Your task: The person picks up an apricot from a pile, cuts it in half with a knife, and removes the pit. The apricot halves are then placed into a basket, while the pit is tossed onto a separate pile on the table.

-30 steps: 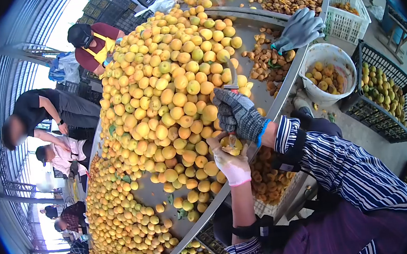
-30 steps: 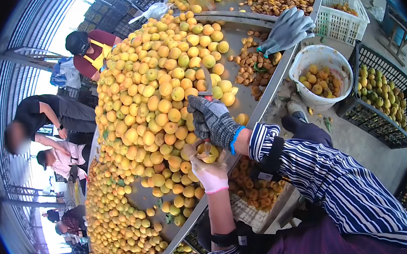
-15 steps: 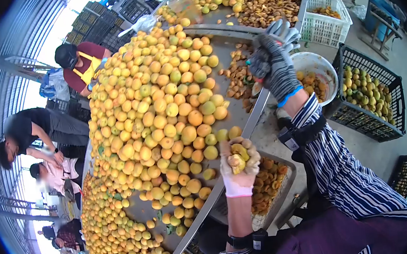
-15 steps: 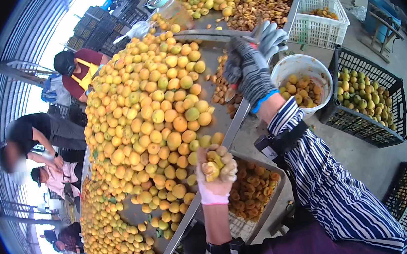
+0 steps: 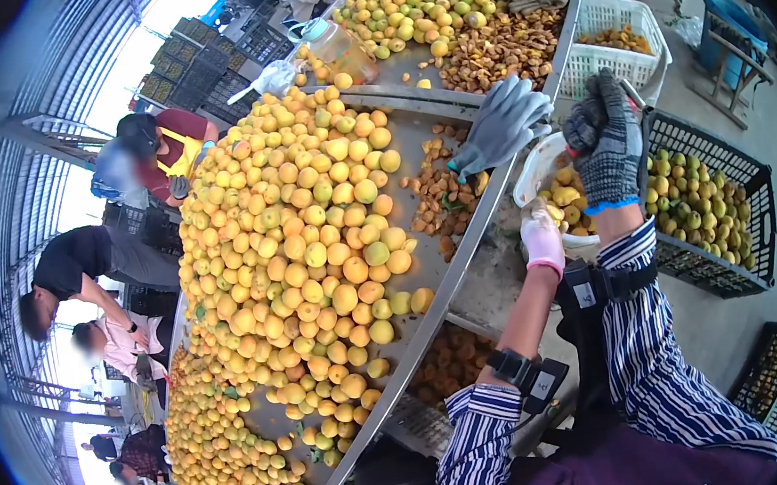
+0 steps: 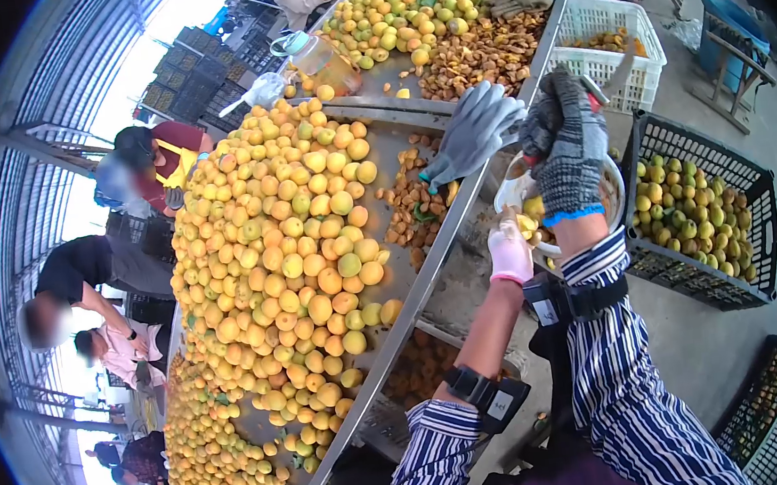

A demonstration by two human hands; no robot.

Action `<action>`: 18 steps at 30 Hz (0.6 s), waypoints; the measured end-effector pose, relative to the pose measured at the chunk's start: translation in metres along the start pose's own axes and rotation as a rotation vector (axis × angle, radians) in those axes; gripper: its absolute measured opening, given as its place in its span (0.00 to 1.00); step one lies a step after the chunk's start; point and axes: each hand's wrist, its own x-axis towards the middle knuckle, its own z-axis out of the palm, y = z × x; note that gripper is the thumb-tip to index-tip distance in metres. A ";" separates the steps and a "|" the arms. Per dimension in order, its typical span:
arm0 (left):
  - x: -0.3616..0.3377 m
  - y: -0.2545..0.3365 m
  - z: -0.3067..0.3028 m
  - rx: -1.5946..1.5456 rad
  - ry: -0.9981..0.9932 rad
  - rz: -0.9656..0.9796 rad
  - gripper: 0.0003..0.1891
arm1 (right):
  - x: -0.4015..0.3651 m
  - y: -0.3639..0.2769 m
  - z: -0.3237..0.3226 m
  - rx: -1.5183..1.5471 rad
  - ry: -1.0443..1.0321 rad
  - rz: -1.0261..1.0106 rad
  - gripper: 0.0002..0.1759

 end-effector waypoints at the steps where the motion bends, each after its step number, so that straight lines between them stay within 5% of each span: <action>1: -0.010 0.005 0.002 0.018 -0.020 0.071 0.16 | 0.001 -0.004 0.000 -0.010 -0.013 -0.032 0.10; 4: -0.053 0.032 -0.014 0.390 -0.280 0.383 0.15 | 0.008 -0.010 -0.007 -0.064 0.015 -0.074 0.10; 5: -0.080 0.062 -0.012 0.259 -0.330 0.185 0.15 | 0.008 -0.012 -0.007 -0.056 -0.014 -0.028 0.10; 7: -0.108 0.100 -0.015 0.471 -0.233 0.142 0.20 | 0.001 -0.011 0.004 -0.047 0.081 0.005 0.10; 10: -0.081 0.133 -0.051 0.818 -0.187 0.553 0.17 | 0.001 -0.003 0.002 -0.042 0.219 0.084 0.10; 12: -0.064 0.157 -0.049 1.119 0.056 0.691 0.15 | 0.009 0.009 -0.014 0.067 -0.022 0.146 0.09; 13: -0.052 0.159 -0.052 1.139 0.072 0.711 0.17 | -0.003 0.004 0.014 0.024 0.235 0.167 0.09; 14: -0.044 0.162 -0.052 1.158 0.089 0.730 0.19 | -0.003 0.006 0.008 0.029 0.233 0.170 0.09; 16: -0.017 0.169 -0.041 1.364 0.112 0.372 0.26 | 0.000 0.013 -0.006 0.067 -0.095 0.162 0.07; 18: 0.002 0.165 -0.033 1.621 0.089 0.335 0.33 | 0.001 0.011 -0.006 0.007 0.060 0.152 0.06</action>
